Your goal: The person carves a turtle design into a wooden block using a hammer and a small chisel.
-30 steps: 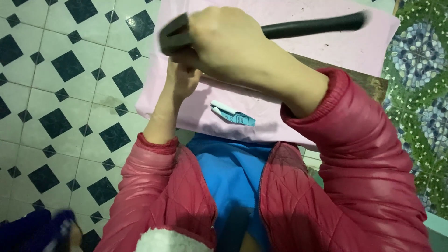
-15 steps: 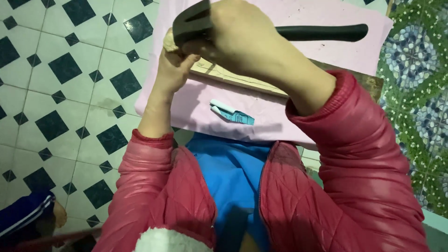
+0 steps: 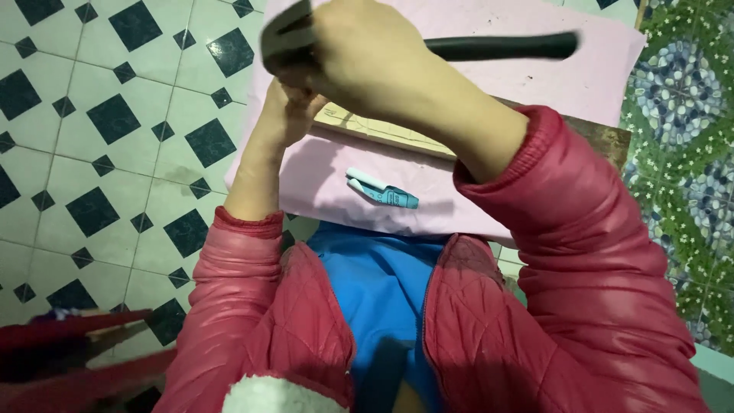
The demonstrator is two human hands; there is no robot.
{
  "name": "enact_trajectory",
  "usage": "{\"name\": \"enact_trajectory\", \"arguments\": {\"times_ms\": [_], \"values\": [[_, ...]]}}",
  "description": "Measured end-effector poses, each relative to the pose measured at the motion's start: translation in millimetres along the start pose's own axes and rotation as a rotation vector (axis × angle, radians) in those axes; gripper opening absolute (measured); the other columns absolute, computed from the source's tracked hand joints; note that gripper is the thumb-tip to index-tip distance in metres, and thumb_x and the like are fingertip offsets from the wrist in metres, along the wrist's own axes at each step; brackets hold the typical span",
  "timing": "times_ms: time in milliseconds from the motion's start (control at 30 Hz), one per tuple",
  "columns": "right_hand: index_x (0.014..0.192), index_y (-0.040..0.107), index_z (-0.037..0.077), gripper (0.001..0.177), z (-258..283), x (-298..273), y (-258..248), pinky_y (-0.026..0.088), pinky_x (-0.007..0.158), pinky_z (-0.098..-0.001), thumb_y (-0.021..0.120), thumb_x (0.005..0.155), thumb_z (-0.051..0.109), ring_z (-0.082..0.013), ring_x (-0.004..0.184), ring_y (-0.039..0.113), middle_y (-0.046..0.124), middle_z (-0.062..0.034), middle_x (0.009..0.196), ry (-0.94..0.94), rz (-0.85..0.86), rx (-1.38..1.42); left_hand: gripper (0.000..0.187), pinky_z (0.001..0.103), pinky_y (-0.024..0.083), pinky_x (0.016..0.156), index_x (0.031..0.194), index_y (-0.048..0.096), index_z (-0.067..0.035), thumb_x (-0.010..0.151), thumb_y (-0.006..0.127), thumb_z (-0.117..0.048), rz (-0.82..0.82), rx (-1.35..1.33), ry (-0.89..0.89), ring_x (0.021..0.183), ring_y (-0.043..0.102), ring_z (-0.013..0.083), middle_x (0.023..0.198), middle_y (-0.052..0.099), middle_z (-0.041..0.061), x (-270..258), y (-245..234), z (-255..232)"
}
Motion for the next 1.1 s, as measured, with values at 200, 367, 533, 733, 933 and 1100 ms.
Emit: {"name": "enact_trajectory", "arguments": {"times_ms": [200,367,533,733,933,1100], "values": [[0.099,0.07,0.01,0.006,12.6,-6.0,-19.9,0.043,0.055,-0.0415,0.069,0.099,0.016,-0.0285,0.071,0.062,0.068,-0.007,0.082,-0.068,-0.029,0.038,0.009,0.033,0.058,0.08,0.098,0.064,-0.005,0.101,0.069,-0.011,0.065,-0.06,0.198,0.092,0.067,0.0222,0.098,0.07,0.009,-2.0,-2.3,-32.8],[0.098,0.065,0.013,0.007,12.4,-17.6,-44.5,0.039,0.061,-0.0362,0.066,0.105,0.011,-0.0196,0.072,0.056,0.064,-0.0019,0.087,-0.063,-0.05,0.174,0.027,0.037,0.059,0.104,0.111,0.07,-0.003,0.1,0.07,-0.027,0.215,-0.299,0.225,0.111,0.072,0.0232,0.11,0.075,0.013,9.3,-1.8,-37.7],[0.093,0.069,0.012,0.015,-4.4,-21.5,-45.0,0.04,0.057,-0.0351,0.064,0.106,0.017,-0.0179,0.069,0.06,0.07,-0.0012,0.082,0.08,-0.065,0.139,0.027,0.037,0.059,0.107,0.108,0.068,-0.001,0.101,0.069,-0.027,0.326,-0.441,0.234,0.114,0.067,0.0233,0.115,0.069,0.011,12.9,4.3,-38.7],[0.104,0.073,0.012,0.016,-8.4,-15.0,-41.5,0.046,0.055,-0.0337,0.063,0.106,0.024,-0.0193,0.073,0.067,0.075,-0.0029,0.088,0.095,-0.053,0.168,0.031,0.033,0.061,0.095,0.111,0.07,-0.001,0.101,0.067,-0.03,0.347,-0.302,0.213,0.11,0.072,0.023,0.111,0.075,0.012,19.3,0.8,-43.3],[0.096,0.07,0.013,0.014,-14.6,-10.3,-36.9,0.043,0.054,-0.0347,0.062,0.104,0.022,-0.0187,0.07,0.062,0.071,-0.002,0.083,0.087,-0.045,0.158,0.037,0.028,0.058,0.092,0.109,0.071,-0.001,0.099,0.068,-0.036,0.367,-0.319,0.188,0.109,0.07,0.0191,0.113,0.074,0.011,22.7,1.4,-44.7],[0.09,0.067,0.014,0.016,-20.1,-2.3,-33.7,0.039,0.053,-0.0355,0.062,0.103,0.021,-0.0181,0.066,0.058,0.067,-0.0013,0.078,0.069,-0.036,0.148,0.013,0.035,0.065,0.094,0.099,0.064,-0.001,0.101,0.067,-0.013,0.367,-0.422,0.116,0.111,0.074,0.0261,0.109,0.071,0.013,28.9,3.4,-36.5]]}}
Point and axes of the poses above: each hand's wrist, its own x-axis towards the middle knuckle, its own y-axis out of the palm, z = x × y, the point moved 9 cm from there along x, towards the middle knuckle
